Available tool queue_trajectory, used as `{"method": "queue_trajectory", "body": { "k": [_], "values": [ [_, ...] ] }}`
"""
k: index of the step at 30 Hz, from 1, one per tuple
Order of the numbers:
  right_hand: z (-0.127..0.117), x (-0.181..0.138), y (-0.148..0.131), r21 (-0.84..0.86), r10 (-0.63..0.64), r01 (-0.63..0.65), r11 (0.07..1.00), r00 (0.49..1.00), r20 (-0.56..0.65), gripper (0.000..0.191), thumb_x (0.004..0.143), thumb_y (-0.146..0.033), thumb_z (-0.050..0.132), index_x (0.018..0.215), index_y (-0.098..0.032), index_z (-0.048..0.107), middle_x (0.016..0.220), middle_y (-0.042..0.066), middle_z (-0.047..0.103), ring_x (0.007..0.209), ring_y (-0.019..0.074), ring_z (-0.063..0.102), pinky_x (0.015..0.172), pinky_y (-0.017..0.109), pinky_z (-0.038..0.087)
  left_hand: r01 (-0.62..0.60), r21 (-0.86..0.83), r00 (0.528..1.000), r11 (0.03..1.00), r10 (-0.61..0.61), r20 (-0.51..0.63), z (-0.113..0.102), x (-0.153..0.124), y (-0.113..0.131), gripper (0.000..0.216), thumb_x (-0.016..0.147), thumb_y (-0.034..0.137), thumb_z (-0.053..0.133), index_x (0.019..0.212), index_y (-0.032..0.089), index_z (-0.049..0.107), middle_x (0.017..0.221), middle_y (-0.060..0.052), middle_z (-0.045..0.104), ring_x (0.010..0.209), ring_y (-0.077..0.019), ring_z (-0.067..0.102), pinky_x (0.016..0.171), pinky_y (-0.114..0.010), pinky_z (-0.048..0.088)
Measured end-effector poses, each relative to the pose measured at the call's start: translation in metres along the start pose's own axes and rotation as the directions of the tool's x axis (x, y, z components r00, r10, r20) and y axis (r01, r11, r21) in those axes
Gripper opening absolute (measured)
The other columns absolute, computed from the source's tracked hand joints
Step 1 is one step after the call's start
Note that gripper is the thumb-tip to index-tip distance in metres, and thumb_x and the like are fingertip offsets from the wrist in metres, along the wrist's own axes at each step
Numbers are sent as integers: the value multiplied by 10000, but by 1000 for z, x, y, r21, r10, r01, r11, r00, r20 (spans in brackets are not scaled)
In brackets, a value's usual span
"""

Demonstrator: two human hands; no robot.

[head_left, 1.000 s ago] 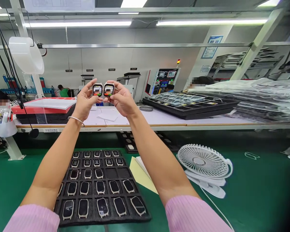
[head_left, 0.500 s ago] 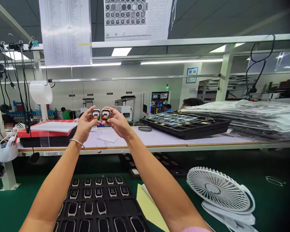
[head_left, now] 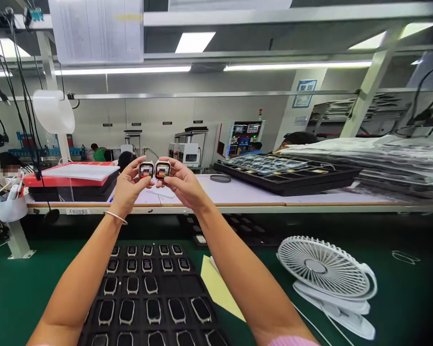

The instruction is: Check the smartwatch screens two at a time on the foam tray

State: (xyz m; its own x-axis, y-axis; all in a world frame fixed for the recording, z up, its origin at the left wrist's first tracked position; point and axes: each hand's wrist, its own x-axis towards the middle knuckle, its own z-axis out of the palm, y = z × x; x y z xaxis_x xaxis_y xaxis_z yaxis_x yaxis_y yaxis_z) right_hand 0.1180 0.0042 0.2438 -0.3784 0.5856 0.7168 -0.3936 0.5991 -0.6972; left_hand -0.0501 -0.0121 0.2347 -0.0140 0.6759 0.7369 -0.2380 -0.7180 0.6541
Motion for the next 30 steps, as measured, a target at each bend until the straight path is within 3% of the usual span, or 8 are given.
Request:
{"method": "queue_trajectory", "body": {
  "k": [7, 12, 19, 24, 30],
  "values": [
    [7, -80, 58, -4, 177, -177, 984, 984, -1, 479, 780, -175, 621, 1244, -260, 535, 979, 13, 644, 721, 141, 646, 791, 358, 542, 223, 50, 975, 974, -223, -4, -21, -88, -34, 591, 713, 220, 776, 1279, 222, 607, 994, -35, 691, 676, -115, 678, 669, -267, 590],
    [14, -127, 102, 121, 318, -310, 943, 946, -56, 439, 787, -228, 670, 1210, -250, 556, 951, 12, 647, 688, 143, 642, 721, 345, 549, 409, 58, 912, 911, -407, -48, -34, -132, -63, 548, 727, 229, 762, 1256, 204, 619, 1000, -44, 703, 635, -99, 659, 641, -262, 591],
    [13, -156, 136, 207, 442, -418, 885, 893, -84, 340, 849, -325, 672, 1172, -249, 596, 931, -6, 645, 642, 125, 655, 673, 316, 541, 542, 63, 838, 838, -533, -112, -40, -154, -92, 451, 697, 260, 792, 1117, 178, 649, 936, -29, 699, 547, -74, 620, 514, -206, 527],
    [11, -169, 143, 218, 500, -470, 855, 859, -107, 396, 812, -341, 710, 1174, -236, 591, 946, 9, 678, 651, 142, 651, 682, 332, 550, 593, 41, 804, 804, -588, -90, -42, -165, -99, 511, 692, 256, 802, 1165, 181, 625, 1011, -50, 695, 604, -97, 665, 595, -246, 587],
    [16, -188, 148, 285, 576, -522, 804, 804, -150, 384, 781, -223, 682, 1156, -248, 603, 906, -3, 670, 660, 143, 657, 689, 332, 535, 673, -8, 736, 740, -670, -93, -42, -183, -109, 487, 731, 290, 768, 1178, 180, 611, 989, -52, 698, 601, -126, 702, 617, -277, 614]
  ]
}}
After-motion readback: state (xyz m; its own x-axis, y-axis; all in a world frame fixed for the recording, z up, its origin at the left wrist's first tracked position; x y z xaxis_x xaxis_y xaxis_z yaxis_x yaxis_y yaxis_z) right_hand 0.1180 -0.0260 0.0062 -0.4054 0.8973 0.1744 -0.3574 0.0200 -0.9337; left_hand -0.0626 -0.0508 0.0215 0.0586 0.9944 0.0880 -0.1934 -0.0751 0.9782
